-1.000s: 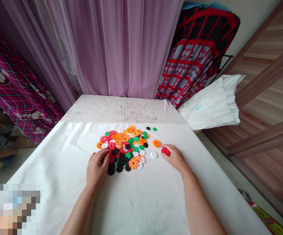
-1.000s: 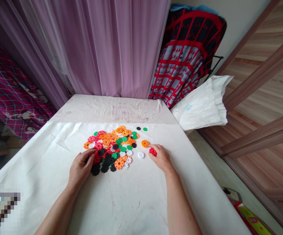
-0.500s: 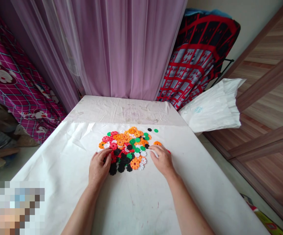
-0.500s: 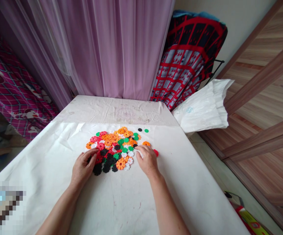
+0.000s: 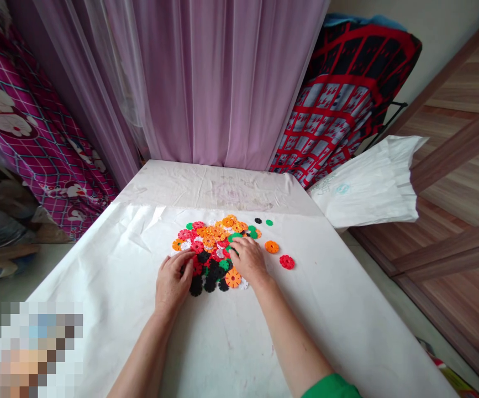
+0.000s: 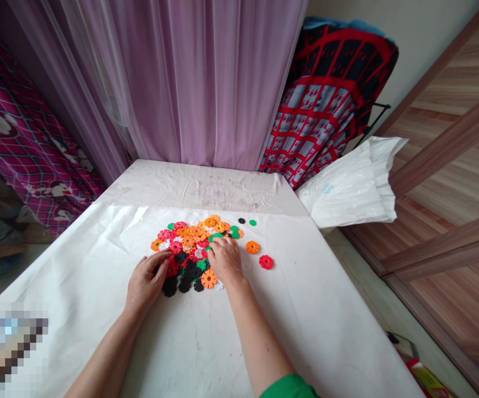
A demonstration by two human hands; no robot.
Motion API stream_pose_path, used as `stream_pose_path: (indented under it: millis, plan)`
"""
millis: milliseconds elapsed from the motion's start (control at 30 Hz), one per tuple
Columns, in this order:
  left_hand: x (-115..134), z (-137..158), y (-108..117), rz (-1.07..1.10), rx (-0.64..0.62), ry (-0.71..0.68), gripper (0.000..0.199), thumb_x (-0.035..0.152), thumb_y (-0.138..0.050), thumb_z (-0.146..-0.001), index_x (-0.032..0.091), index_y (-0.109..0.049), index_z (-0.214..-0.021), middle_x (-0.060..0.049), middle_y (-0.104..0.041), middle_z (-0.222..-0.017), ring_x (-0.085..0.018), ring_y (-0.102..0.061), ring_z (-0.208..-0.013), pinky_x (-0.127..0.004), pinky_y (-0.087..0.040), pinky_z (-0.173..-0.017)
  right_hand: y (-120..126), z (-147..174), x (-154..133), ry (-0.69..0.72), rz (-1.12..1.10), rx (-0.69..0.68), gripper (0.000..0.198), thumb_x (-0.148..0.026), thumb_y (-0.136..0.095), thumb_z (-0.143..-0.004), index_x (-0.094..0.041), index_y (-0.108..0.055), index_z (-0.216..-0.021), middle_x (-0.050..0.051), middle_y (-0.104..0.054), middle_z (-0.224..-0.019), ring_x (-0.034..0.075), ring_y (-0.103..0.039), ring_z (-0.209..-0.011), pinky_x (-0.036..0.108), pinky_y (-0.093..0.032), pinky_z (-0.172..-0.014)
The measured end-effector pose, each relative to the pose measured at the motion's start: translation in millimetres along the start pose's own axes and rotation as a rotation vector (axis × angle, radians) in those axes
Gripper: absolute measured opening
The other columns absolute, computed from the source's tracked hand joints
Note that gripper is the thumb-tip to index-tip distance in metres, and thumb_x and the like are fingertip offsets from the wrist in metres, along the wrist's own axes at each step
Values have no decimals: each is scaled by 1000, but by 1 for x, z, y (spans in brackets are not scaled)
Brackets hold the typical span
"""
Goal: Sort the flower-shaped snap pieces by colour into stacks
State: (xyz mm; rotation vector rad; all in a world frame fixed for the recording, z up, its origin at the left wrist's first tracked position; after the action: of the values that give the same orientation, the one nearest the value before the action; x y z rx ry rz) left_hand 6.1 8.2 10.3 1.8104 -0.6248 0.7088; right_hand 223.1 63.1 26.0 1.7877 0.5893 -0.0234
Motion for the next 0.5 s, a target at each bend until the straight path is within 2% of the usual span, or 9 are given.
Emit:
stream_pose_path:
  millis: [100,200,367,500]
  plan:
    - [1,0,0,2,-3,7,29,41,-47,-90,30,-71,-101,-3,-74,-118,-24,-67,-108,-51,-34,-112,4,4,11,-58,28,21,23,-21,-54,-90,-24,-76,-96,7,-72,-114,26,-60,-104,41,-48,-92]
    - [1,0,1,-4,-4,3,30,41,-47,-89,30,-71,-102,-3,-74,-118,-24,-67,-108,-51,-35,-111,8,7,9,-48,-3,13,20,-23,-58,-88,-26,-75,-98,6,-72,-110,24,-60,-102,39,-47,-92]
    - [1,0,1,-10,-9,-8,30,41,-46,-89,30,-71,-102,-3,-74,-118,-24,-68,-108,-51,-37,-110,10,4,-7,-31,19,-128,19,-31,-68,-83,-27,-73,-101,4,-72,-110,25,-60,-104,39,-45,-92]
    - [1,0,1,-11,-7,-15,30,41,-46,-89,30,-72,-102,-3,-74,-117,-24,-68,-106,-49,-40,-107,13,-3,-14,-16,102,-193,15,-33,-62,-90,-25,-73,-97,5,-74,-101,24,-62,-99,36,-44,-87]
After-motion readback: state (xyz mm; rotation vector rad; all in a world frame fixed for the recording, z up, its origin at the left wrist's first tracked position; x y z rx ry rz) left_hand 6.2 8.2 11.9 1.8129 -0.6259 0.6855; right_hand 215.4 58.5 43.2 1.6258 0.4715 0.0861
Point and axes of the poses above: each hand's wrist, its own z-axis away from the middle knuckle, its own y-axis out of the back of the hand, x = y × z, the point moved 1 cm from there along -z, towards the middle knuckle
